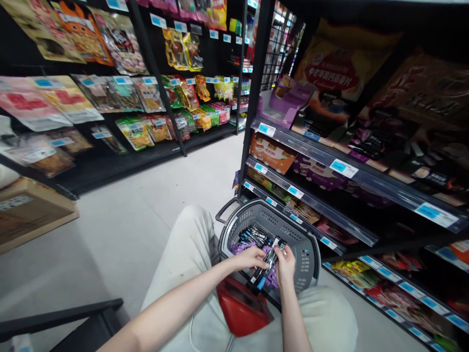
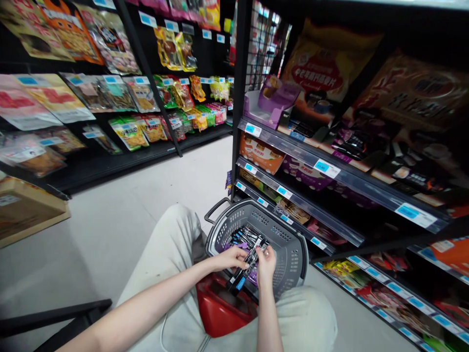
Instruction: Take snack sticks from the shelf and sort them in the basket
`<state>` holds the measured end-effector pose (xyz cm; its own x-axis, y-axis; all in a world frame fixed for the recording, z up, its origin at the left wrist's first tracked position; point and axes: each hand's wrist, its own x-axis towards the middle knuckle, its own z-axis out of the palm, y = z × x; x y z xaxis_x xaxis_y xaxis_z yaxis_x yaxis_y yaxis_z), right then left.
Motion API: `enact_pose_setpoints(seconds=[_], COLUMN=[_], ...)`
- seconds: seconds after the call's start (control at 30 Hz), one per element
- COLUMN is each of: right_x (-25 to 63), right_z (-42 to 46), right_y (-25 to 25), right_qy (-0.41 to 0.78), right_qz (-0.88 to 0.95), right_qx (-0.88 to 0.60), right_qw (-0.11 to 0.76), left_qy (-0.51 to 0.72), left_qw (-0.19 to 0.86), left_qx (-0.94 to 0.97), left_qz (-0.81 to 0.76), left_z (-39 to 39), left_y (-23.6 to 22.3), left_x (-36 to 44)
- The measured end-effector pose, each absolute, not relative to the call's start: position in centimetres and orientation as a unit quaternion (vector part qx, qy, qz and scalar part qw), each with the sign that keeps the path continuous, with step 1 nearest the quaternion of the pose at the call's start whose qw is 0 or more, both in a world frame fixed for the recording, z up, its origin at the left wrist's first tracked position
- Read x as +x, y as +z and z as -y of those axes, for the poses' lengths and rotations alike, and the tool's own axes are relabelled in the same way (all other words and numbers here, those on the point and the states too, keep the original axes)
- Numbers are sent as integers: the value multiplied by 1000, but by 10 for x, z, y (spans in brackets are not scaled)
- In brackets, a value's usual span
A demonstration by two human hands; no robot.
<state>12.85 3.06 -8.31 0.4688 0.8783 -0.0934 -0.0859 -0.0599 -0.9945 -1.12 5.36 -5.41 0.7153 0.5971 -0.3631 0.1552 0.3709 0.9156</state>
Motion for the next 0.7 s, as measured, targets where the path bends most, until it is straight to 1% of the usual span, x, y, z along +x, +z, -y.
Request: enact_pose_setpoints(seconds=[0.17,0.27,0.43,0.57,0.7], right_x=[132,132,130,131,134], right_z=[-28,-27,-27,-26,-25], right_y=[-84,-80,-73,-75,-78], right_qy=[427,439,427,386,310], right_qz=[268,249,252,273,291], right_qx=[-602,-586,-584,-614,-666], right_qw=[619,633,643,632,613], left_qy=[179,164,142,118,96], left_qw=[693,694,698,708,725], left_qx=[605,599,605,621,619], left_qz=[-349,-364,-357,-314,-287], left_z=[-53,-54,-59,-64,-65], left_y=[-57,-55,-50,-51,-54], left_x=[-9,-10,-14,-19,-21])
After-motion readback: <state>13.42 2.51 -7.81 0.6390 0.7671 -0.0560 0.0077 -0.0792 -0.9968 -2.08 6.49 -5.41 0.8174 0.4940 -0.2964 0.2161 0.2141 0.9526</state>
